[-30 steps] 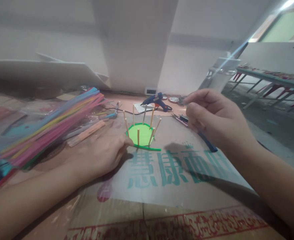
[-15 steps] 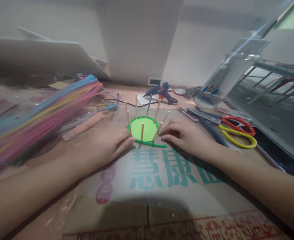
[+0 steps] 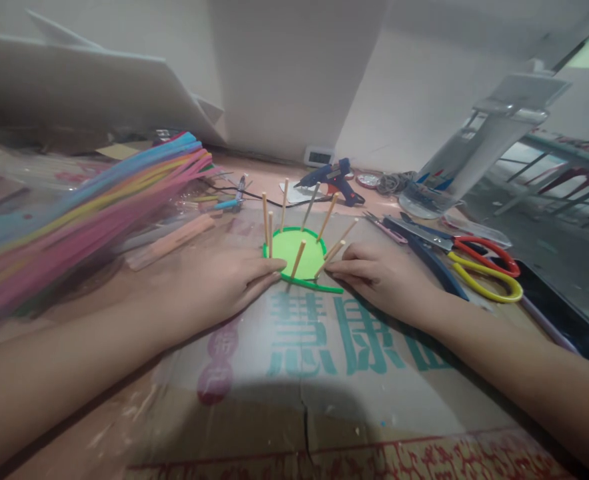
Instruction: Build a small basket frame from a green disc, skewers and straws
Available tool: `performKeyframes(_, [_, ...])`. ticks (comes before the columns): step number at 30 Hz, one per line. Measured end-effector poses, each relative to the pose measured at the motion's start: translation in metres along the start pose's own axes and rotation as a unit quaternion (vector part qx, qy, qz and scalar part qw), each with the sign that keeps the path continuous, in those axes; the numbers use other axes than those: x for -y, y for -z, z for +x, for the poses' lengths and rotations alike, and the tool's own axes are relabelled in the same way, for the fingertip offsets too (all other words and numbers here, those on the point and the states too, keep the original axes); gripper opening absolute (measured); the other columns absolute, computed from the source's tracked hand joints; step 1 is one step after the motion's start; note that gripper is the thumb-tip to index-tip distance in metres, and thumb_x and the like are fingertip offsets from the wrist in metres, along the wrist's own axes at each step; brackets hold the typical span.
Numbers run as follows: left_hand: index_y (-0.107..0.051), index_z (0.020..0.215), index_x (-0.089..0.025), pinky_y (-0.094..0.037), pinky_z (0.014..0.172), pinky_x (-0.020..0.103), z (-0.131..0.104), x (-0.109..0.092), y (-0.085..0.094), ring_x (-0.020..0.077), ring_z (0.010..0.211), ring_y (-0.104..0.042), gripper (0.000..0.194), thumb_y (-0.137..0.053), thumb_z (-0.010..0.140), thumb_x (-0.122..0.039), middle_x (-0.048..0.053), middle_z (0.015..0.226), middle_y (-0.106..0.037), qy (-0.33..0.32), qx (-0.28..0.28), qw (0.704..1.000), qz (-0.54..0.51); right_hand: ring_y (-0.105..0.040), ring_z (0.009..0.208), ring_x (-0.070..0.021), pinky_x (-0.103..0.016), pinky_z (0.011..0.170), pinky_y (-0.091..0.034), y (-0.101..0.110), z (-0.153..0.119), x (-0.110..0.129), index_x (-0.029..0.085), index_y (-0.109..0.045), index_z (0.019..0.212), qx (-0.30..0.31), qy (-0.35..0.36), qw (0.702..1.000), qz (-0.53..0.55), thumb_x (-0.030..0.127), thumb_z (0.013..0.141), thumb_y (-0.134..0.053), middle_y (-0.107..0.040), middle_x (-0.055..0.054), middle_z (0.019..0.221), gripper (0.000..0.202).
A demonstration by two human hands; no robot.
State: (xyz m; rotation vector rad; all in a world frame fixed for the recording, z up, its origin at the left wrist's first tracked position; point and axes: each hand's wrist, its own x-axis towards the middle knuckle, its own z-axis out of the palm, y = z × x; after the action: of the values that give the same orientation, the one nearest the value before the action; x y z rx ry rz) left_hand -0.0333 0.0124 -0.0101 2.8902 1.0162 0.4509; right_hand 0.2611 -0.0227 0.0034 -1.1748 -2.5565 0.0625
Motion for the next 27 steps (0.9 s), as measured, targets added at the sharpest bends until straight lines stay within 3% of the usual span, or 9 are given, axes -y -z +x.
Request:
performKeyframes(6, [-0.071, 0.121, -0.029, -0.053, 0.083, 0.04, 0.002, -0.004, 0.003, 0.0253, 0.097, -0.072, 0.043, -0.036, 0.103, -0.045, 0.001, 0.113, -0.077, 0.009, 0.004, 1.0, 0.001, -0.065, 0.093, -0.0208, -0.032, 0.079, -0.049, 0.003, 0.007, 0.003, 0.021, -0.073, 0.103, 0.04, -0.012, 0.999, 0.006, 0.022, 0.099, -0.051, -0.07, -0.009, 0.099, 0.023])
performKeyframes(14, [-0.069, 0.123, -0.031, -0.053, 0.085, 0.039, 0.0, 0.0, -0.001, 0.0238, 0.097, -0.072, 0.04, -0.039, 0.102, -0.046, 0.002, 0.111, -0.077, 0.004, 0.006, 1.0, 0.004, -0.059, 0.079, -0.0179, -0.031, 0.07, -0.045, 0.019, 0.007, 0.008, 0.018, -0.063, 0.086, 0.069, -0.009, 0.997, 0.035, 0.016, 0.096, -0.046, -0.064, -0.006, 0.087, 0.02])
performKeyframes(20, [-0.07, 0.122, -0.03, -0.054, 0.085, 0.039, 0.001, -0.003, 0.002, 0.0242, 0.097, -0.072, 0.042, -0.036, 0.103, -0.046, 0.005, 0.11, -0.077, 0.008, 0.019, 1.0, 0.01, -0.06, 0.076, -0.0163, -0.029, 0.07, -0.046, 0.022, 0.001, 0.003, 0.018, -0.065, 0.086, -0.032, 0.007, 0.998, 0.054, 0.026, 0.096, -0.056, -0.067, -0.006, 0.083, 0.016])
performKeyframes(27, [-0.07, 0.123, -0.026, -0.053, 0.084, 0.039, 0.001, -0.003, 0.001, 0.0244, 0.096, -0.072, 0.042, -0.037, 0.104, -0.043, 0.004, 0.111, -0.078, -0.022, -0.004, 0.999, 0.024, -0.064, 0.081, -0.0173, -0.029, 0.071, -0.049, 0.003, 0.0, -0.002, 0.02, -0.073, 0.106, -0.013, 0.025, 0.999, 0.032, 0.029, 0.1, -0.054, -0.069, -0.006, 0.087, 0.022])
